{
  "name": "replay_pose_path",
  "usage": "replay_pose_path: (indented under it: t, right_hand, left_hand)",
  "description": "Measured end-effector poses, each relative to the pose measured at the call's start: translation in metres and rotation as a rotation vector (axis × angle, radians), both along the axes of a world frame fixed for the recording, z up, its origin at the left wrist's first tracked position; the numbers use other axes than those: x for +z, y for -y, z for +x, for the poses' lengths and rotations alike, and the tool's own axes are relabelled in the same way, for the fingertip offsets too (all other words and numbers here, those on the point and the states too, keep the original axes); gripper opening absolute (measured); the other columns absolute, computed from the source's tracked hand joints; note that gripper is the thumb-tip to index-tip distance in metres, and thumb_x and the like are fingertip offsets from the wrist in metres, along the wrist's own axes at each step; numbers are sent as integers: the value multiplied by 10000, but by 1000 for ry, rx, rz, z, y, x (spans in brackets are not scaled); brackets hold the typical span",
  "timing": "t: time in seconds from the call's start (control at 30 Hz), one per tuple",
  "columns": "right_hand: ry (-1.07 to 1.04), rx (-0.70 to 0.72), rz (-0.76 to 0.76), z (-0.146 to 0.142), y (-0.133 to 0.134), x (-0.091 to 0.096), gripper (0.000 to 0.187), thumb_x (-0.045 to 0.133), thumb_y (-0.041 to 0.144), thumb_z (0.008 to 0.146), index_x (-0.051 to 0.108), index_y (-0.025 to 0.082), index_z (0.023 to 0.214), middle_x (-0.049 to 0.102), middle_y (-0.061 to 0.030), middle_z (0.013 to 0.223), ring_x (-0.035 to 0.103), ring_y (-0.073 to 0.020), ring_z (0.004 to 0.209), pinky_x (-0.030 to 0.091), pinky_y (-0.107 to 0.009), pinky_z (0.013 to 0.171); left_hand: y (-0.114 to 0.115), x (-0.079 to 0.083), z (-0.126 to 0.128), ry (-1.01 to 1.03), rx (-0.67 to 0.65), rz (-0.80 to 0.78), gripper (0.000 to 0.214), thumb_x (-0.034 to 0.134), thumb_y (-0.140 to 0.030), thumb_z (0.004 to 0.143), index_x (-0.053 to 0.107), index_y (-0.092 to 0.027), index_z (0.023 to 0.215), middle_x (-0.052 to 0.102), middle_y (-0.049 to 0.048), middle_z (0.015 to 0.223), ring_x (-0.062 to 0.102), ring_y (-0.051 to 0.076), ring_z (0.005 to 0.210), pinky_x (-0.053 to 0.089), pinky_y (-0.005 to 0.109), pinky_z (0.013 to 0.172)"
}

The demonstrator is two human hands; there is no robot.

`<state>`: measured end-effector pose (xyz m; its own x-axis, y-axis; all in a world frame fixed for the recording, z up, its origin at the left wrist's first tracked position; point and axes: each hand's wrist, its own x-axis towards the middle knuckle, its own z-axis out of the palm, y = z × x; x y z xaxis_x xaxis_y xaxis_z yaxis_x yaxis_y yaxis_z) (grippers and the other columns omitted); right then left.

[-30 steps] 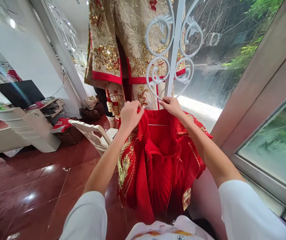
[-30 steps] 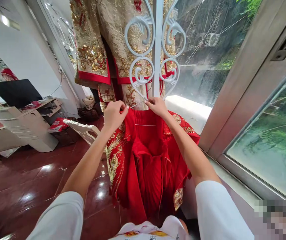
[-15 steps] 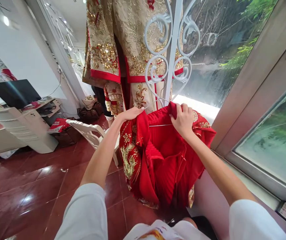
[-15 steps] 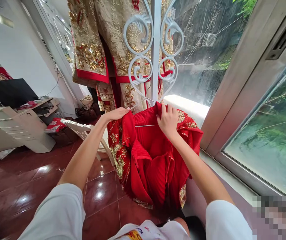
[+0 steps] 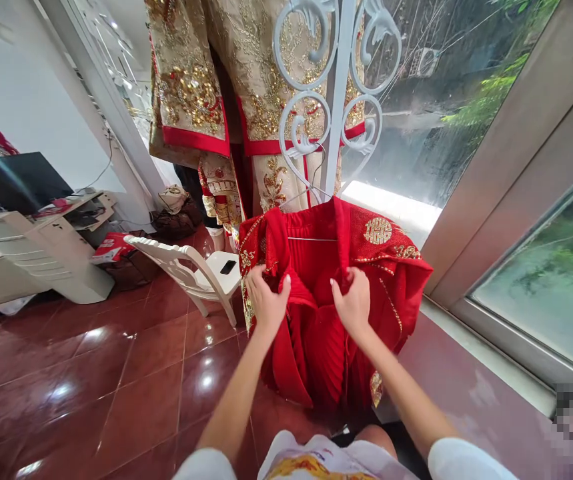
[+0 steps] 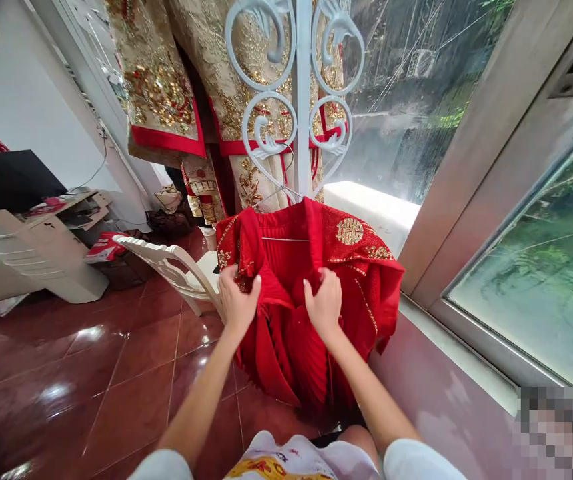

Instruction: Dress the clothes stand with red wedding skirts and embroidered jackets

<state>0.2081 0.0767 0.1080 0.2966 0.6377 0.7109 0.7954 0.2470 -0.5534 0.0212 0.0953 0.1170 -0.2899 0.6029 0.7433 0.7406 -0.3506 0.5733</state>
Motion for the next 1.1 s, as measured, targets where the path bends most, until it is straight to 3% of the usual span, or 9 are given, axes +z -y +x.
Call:
replay_pose_path:
  t: [0.07, 0.13, 0.27, 0.4, 0.5, 0.57, 0.73, 0.97, 1.1]
  right_hand:
    - [-91, -97, 0, 0, 17, -37, 390, 527, 394, 812, 507, 106, 1075, 583, -154, 982, 534, -255, 920, 423, -407, 847]
    - [-191, -60, -62, 4, 24, -55, 347, 512, 405, 826, 522, 119, 1022, 598, -136, 945, 554, -231, 849, 441, -366, 784]
    - [-132, 153, -240, 15, 23, -40, 290, 403, 370, 892, 564, 152, 790, 606, -56, 711, 537, -166, 622, 406, -276, 621]
    - [89, -16, -441, 12, 36, -14, 311, 375, 340, 913, 609, 135, 905, 654, -113, 834, 602, -197, 692, 396, -285, 627]
    - [250, -99, -820, 0, 54, -19, 412, 393, 439, 907, 640, 117, 831, 654, -179, 801, 636, -262, 718, 409, -323, 615]
    - [274, 3, -999, -10, 61, -34, 440, 456, 496, 868, 645, 115, 754, 651, -208, 781, 644, -302, 754, 423, -352, 630]
    - [-281, 410, -931, -42, 45, -84, 177, 636, 330, 761, 634, 166, 828, 674, -108, 844, 642, -238, 848, 452, -312, 730]
    - [-746, 501, -960, -60, 8, -118, 218, 449, 345, 871, 515, 147, 934, 644, -68, 817, 580, -108, 493, 399, -210, 412]
    - [-834, 613, -1003, -59, 6, -121, 245, 559, 370, 803, 510, 143, 726, 564, 9, 560, 496, -75, 397, 328, -173, 368]
  left_hand:
    - [13, -36, 7, 109, -25, -136, 556, 608, -439, 762, 407, -137, 1183, 514, 160, 1131, 514, 266, 1056, 417, 435, 920]
    - [14, -51, 8, 129, -119, -263, 427, 571, -431, 792, 474, -148, 1095, 565, 131, 1050, 560, 238, 960, 447, 388, 848]
    - [6, -19, -6, 26, -193, -387, 290, 387, -354, 896, 535, -178, 718, 570, 27, 683, 529, 162, 646, 400, 272, 646]
    - [17, 23, -29, 3, 7, -245, 302, 409, -318, 884, 487, -181, 626, 471, -5, 567, 424, 133, 561, 291, 247, 559]
    - [37, 29, -38, -80, 70, -231, 294, 445, -299, 865, 459, -184, 594, 442, -10, 552, 383, 127, 545, 262, 253, 550]
    - [47, 22, -39, -82, 30, -268, 307, 440, -313, 874, 464, -186, 596, 460, -6, 563, 388, 127, 544, 273, 254, 551]
    - [58, -4, -36, 51, -120, -305, 304, 412, -363, 900, 544, -188, 690, 574, 21, 666, 489, 145, 618, 378, 250, 610]
    - [61, -17, -38, 209, -198, -355, 293, 443, -399, 876, 591, -174, 762, 585, 26, 685, 528, 149, 634, 443, 249, 586]
    - [64, -27, -36, 379, -272, -384, 296, 446, -423, 865, 589, -164, 879, 598, 34, 751, 560, 150, 648, 465, 251, 566]
